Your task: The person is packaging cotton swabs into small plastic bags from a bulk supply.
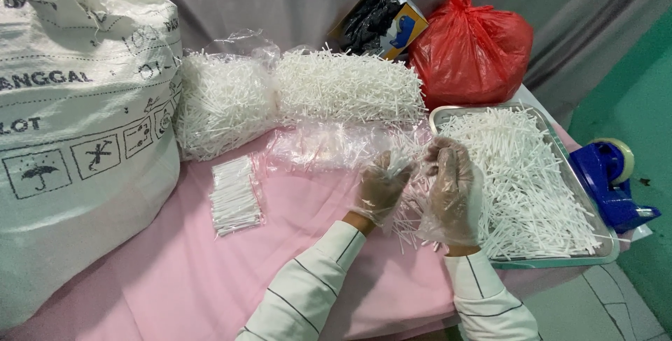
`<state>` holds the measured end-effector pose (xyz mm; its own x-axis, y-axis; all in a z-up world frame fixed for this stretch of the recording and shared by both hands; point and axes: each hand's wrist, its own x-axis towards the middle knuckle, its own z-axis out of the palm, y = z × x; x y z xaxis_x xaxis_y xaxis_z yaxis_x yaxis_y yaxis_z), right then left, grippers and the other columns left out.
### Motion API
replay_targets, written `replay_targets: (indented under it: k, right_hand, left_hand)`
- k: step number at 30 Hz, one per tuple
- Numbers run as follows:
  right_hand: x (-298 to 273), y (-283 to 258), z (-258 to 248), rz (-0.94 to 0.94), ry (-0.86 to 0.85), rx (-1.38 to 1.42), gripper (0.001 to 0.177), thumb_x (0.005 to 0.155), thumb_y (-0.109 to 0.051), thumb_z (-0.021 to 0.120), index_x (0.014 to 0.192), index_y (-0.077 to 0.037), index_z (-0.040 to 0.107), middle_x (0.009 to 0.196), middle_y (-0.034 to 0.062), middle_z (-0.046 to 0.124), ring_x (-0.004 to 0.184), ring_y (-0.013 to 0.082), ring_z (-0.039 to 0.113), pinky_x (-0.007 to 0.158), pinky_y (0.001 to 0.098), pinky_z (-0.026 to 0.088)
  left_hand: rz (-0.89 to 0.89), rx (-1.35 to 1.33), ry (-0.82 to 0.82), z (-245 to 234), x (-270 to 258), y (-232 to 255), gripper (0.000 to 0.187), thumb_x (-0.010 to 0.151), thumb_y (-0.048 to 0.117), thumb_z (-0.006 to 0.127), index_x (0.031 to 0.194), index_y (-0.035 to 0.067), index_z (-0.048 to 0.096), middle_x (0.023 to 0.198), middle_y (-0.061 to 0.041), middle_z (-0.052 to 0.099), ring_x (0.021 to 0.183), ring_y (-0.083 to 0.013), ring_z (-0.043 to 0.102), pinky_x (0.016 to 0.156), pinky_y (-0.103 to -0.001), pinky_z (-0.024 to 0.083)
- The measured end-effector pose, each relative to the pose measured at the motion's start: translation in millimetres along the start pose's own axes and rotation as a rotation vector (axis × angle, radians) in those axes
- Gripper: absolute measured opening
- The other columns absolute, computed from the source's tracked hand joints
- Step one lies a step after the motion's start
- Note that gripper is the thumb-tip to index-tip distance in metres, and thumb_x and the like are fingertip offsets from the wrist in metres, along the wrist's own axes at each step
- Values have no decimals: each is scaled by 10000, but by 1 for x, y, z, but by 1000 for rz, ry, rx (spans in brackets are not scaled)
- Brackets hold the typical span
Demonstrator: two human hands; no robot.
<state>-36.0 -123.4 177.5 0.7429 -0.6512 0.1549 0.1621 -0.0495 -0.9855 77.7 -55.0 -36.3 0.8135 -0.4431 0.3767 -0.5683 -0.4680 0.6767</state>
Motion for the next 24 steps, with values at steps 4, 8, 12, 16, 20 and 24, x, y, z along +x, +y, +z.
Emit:
replay_targets:
  k: [4,8,12,16,20,24]
  right_hand:
    - [4,-30,2,-455,-64,-324,289,1119,-296,426,1178,-137,660,997,76,717,726,123,660,536,214,518]
    - [0,-52,27,-415,-218,-481,180,1056,-176,559,1080,-118,727,1012,101,757,927,288,740,792,393,585]
    - [-8,-24,34,-325,-298,-670,147,979,-353,645,1006,-265,759,1008,-44,772,1003,201,736,789,351,581]
    - [-13,-35,30,-739,-377,-494,197,1038,-70,509,1162,31,625,1045,182,699,866,265,726,709,311,621]
    - [-15,-46,21,-637,-40,-626,236,1070,-189,578,1172,-11,694,1145,236,711,1150,449,651,1026,557,488]
    - [-2,-8,0,-412,18,-790,269,1033,-309,628,1237,-146,691,1094,139,740,1074,381,692,881,518,577]
  left_hand:
    - [79,124,-85,19,0,-11,312,973,528,510,1007,226,580,956,-21,569,915,-216,486,822,-436,367]
    - [151,244,-157,23,-23,-36,316,997,498,488,1114,227,600,1070,-39,590,1041,-245,499,928,-473,380]
    - [196,323,-194,49,3,-34,336,1012,478,473,1186,228,613,1145,-52,604,1124,-265,507,999,-498,388]
    - [256,449,-259,57,-5,-55,385,1035,449,451,1293,228,633,1258,-70,624,1250,-294,519,1105,-535,401]
    - [-18,451,832,150,23,-54,848,696,908,579,838,74,646,763,-129,641,682,-295,682,783,-445,596]
    - [178,291,706,69,-8,-47,641,705,808,680,902,203,762,932,-58,757,890,-262,749,903,-475,576]
